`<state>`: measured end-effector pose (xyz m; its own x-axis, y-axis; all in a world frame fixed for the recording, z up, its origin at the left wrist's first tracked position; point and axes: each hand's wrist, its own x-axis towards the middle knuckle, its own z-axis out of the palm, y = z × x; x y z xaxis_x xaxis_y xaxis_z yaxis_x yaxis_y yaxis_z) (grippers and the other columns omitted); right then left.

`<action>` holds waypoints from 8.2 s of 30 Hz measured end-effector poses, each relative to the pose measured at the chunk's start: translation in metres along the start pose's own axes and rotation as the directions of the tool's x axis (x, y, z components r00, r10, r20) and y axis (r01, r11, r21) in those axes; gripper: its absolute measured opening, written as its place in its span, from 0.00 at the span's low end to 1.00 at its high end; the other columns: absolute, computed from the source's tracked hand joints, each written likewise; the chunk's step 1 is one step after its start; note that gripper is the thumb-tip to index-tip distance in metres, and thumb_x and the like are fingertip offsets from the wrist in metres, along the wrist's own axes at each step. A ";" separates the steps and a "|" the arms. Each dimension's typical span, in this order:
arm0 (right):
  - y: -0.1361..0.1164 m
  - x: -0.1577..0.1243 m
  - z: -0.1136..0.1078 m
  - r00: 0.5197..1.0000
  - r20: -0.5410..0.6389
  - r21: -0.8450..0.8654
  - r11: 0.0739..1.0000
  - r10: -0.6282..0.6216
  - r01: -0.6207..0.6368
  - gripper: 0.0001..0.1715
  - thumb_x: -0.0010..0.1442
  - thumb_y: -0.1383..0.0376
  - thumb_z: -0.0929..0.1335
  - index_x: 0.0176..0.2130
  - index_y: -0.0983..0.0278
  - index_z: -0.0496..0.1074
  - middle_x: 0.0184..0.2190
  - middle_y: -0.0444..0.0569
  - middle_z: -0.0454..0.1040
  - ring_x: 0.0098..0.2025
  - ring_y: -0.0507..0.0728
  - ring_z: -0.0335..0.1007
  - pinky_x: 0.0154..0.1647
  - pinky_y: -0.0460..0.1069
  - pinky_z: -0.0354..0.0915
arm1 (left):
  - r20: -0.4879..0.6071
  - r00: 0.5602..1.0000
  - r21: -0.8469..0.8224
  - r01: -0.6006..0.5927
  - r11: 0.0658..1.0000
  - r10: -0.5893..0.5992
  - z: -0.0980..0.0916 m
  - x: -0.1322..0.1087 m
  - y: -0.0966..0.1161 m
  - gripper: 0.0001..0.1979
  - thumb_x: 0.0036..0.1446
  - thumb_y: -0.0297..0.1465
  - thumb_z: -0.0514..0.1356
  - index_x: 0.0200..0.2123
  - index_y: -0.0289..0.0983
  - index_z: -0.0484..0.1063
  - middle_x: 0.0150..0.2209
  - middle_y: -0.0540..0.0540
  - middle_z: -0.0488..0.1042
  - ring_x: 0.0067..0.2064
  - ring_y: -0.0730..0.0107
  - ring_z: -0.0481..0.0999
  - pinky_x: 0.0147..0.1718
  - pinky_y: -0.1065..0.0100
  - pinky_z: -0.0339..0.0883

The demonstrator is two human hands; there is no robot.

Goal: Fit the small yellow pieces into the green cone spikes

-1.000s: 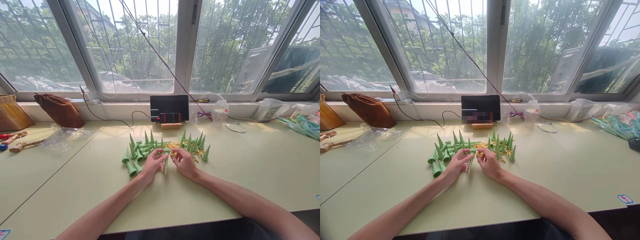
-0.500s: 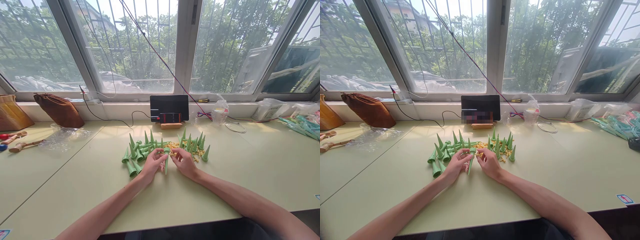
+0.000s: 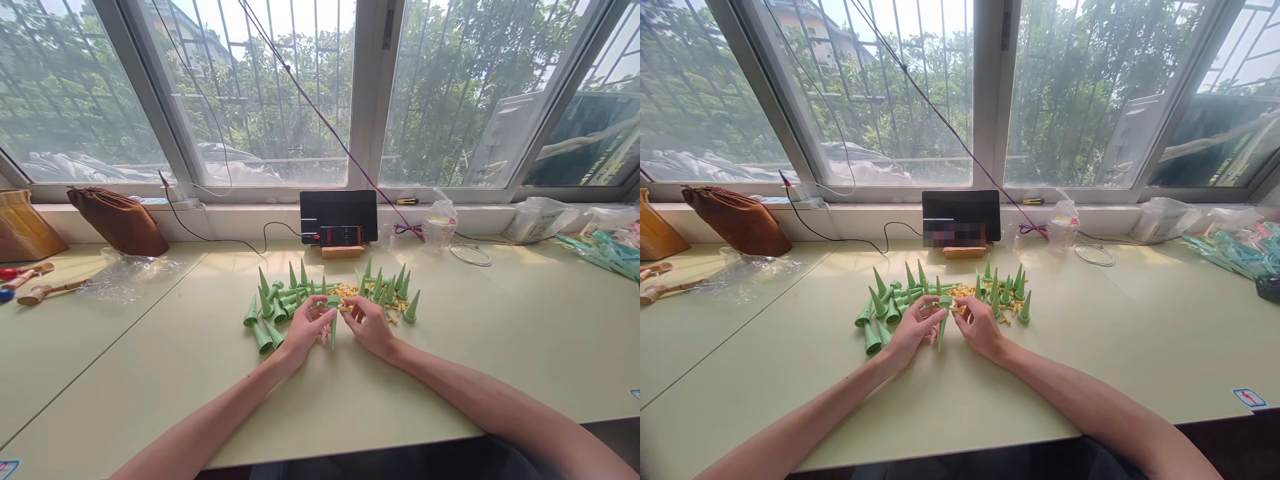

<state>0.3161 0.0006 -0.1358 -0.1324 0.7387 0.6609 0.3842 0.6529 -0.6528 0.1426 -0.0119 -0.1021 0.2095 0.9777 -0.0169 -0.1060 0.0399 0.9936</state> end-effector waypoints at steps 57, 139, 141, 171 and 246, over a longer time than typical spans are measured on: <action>0.006 -0.001 0.002 1.000 0.022 -0.045 0.999 -0.010 0.011 0.08 0.63 0.64 0.66 0.41 0.64 0.73 0.32 0.48 0.77 0.25 0.52 0.68 0.26 0.46 0.66 | -0.021 0.999 0.058 -0.048 0.997 0.049 0.000 -0.001 0.002 0.27 0.50 0.41 0.68 0.48 0.36 0.65 0.33 0.50 0.72 0.19 0.81 0.64 0.18 0.73 0.64; -0.003 0.003 -0.005 0.978 0.177 0.099 0.987 0.108 -0.127 0.16 0.67 0.60 0.62 0.31 0.64 0.71 0.26 0.46 0.72 0.22 0.49 0.62 0.25 0.45 0.61 | -0.009 0.999 -0.118 0.047 0.992 -0.049 -0.002 0.005 -0.003 0.28 0.49 0.39 0.69 0.49 0.34 0.64 0.23 0.54 0.67 0.21 0.78 0.64 0.16 0.74 0.62; -0.003 0.004 -0.005 0.978 0.176 0.097 0.987 0.109 -0.128 0.16 0.67 0.60 0.62 0.31 0.64 0.70 0.25 0.45 0.72 0.21 0.49 0.62 0.25 0.45 0.61 | 0.003 0.998 -0.123 0.058 0.991 -0.058 -0.002 0.005 -0.003 0.28 0.49 0.39 0.69 0.49 0.34 0.63 0.23 0.55 0.67 0.21 0.77 0.65 0.16 0.75 0.61; -0.008 0.007 -0.006 0.982 0.179 0.020 0.997 0.066 -0.071 0.18 0.67 0.63 0.60 0.26 0.64 0.65 0.22 0.43 0.67 0.23 0.50 0.59 0.28 0.45 0.57 | 0.124 0.986 -0.182 0.133 0.974 -0.112 -0.001 0.003 -0.003 0.22 0.48 0.38 0.70 0.38 0.36 0.63 0.20 0.54 0.67 0.21 0.78 0.66 0.16 0.76 0.62; 0.000 0.001 -0.001 0.986 0.161 -0.026 0.999 0.036 -0.032 0.20 0.67 0.61 0.58 0.24 0.63 0.60 0.20 0.40 0.57 0.22 0.49 0.50 0.26 0.45 0.51 | 0.034 0.979 0.220 -0.206 0.954 0.203 0.006 -0.009 0.000 0.17 0.51 0.39 0.66 0.37 0.39 0.64 0.30 0.50 0.75 0.20 0.75 0.70 0.17 0.73 0.62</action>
<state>0.3172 0.0014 -0.1343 -0.2636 0.7789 0.5690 0.4116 0.6243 -0.6639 0.1466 -0.0217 -0.1015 0.2161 0.9579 0.1891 0.0696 -0.2083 0.9756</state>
